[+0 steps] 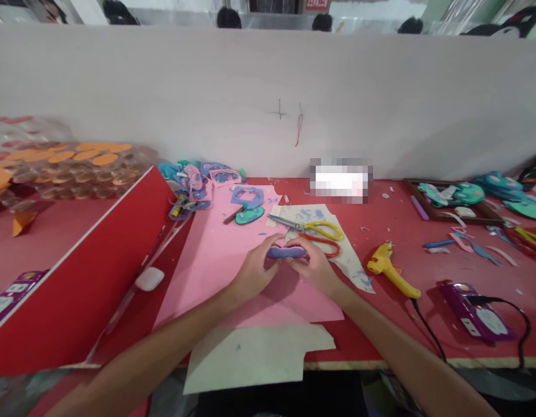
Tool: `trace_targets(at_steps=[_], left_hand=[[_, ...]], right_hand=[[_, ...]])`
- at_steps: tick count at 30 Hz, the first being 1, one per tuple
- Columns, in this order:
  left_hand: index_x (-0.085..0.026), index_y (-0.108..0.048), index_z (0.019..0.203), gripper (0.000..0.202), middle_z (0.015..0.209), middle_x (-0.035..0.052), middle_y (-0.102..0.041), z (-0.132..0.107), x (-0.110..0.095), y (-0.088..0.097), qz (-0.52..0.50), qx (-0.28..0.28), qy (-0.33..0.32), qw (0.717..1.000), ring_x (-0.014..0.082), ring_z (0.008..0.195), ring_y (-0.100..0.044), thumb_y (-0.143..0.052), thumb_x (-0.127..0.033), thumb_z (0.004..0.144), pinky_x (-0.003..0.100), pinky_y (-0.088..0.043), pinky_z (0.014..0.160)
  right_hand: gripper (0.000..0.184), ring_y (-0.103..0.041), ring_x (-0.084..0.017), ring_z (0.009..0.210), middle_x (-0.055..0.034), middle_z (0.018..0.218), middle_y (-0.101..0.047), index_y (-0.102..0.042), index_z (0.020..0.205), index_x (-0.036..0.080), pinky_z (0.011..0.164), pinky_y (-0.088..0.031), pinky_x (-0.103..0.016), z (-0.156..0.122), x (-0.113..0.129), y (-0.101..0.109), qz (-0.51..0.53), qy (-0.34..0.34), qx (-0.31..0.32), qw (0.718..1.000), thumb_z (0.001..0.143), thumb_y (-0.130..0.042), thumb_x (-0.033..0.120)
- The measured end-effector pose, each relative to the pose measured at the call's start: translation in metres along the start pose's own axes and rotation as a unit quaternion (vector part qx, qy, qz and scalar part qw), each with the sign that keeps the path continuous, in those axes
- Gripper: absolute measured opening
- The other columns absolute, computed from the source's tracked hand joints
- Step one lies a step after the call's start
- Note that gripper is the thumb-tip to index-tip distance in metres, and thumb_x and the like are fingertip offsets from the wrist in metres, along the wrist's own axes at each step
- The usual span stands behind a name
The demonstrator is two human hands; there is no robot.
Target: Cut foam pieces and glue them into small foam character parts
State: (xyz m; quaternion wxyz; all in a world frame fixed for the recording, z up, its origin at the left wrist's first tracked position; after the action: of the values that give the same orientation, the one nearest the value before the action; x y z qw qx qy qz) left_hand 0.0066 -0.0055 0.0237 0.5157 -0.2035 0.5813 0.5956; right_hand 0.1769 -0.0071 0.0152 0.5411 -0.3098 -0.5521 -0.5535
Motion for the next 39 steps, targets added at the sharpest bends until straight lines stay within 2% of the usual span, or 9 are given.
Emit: trace_targets(at_steps=[7,11,16,30,39], left_hand=[[-0.021,-0.053,0.137,0.053,0.138,0.0102,-0.066,0.0,-0.0019,0.0032,-0.006,0.001,0.019,1.0,0.0236,0.124,-0.064,-0.056,-0.014,0.084,0.037,-0.05,0.107],[-0.02,-0.054,0.136,0.052,0.136,0.0107,-0.066,0.0007,-0.0013,0.0045,-0.007,-0.004,0.032,0.999,0.0237,0.12,-0.065,-0.055,-0.015,0.084,0.038,-0.051,0.105],[-0.019,-0.055,0.136,0.051,0.137,0.0124,-0.065,0.0006,-0.0014,0.0056,-0.01,-0.023,0.039,0.999,0.0244,0.124,-0.063,-0.056,-0.015,0.085,0.039,-0.05,0.106],[-0.02,-0.055,0.136,0.05,0.137,0.0108,-0.065,0.0001,-0.0011,0.0063,-0.016,-0.012,0.044,0.999,0.0236,0.119,-0.064,-0.057,-0.016,0.086,0.038,-0.051,0.104],[-0.021,-0.055,0.136,0.05,0.131,0.0097,-0.067,0.0015,0.0004,0.006,-0.018,-0.008,0.038,0.999,0.0226,0.114,-0.066,-0.056,-0.016,0.086,0.037,-0.053,0.101]], right_hand=[[0.023,-0.064,-0.022,0.095,-0.0047,0.104,-0.068,-0.065,0.103,0.023,0.08,-0.053,-0.034,0.0013,0.0005,0.0019,0.003,-0.01,-0.006,1.0,0.08,-0.063,0.021],[0.025,-0.063,-0.022,0.092,-0.0042,0.1,-0.067,-0.064,0.102,0.023,0.077,-0.053,-0.033,0.0023,0.0008,0.0045,0.002,-0.017,-0.008,1.0,0.077,-0.06,0.018],[0.026,-0.062,-0.022,0.091,-0.0042,0.098,-0.067,-0.064,0.101,0.023,0.076,-0.052,-0.032,0.0039,0.0011,0.0058,-0.013,-0.011,-0.01,1.0,0.076,-0.058,0.017],[0.015,-0.064,-0.021,0.085,-0.0036,0.092,-0.066,-0.063,0.097,0.022,0.074,-0.055,-0.032,0.0039,0.0001,0.0075,-0.035,-0.005,-0.012,0.999,0.082,-0.06,0.023],[0.018,-0.065,-0.023,0.089,-0.0051,0.098,-0.069,-0.064,0.1,0.022,0.074,-0.053,-0.032,0.003,-0.0014,0.008,-0.053,-0.004,-0.012,0.999,0.082,-0.059,0.02]])
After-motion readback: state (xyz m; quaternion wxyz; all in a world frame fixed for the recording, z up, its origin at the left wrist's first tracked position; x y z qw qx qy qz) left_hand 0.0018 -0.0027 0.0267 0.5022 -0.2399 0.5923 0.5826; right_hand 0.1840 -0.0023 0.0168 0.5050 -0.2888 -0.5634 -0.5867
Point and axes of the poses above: each hand's wrist, its own z-axis towards the middle knuckle, its own y-axis out of the back of the hand, x = y × z, the point moved 4 cm from there along z, towards the middle knuckle
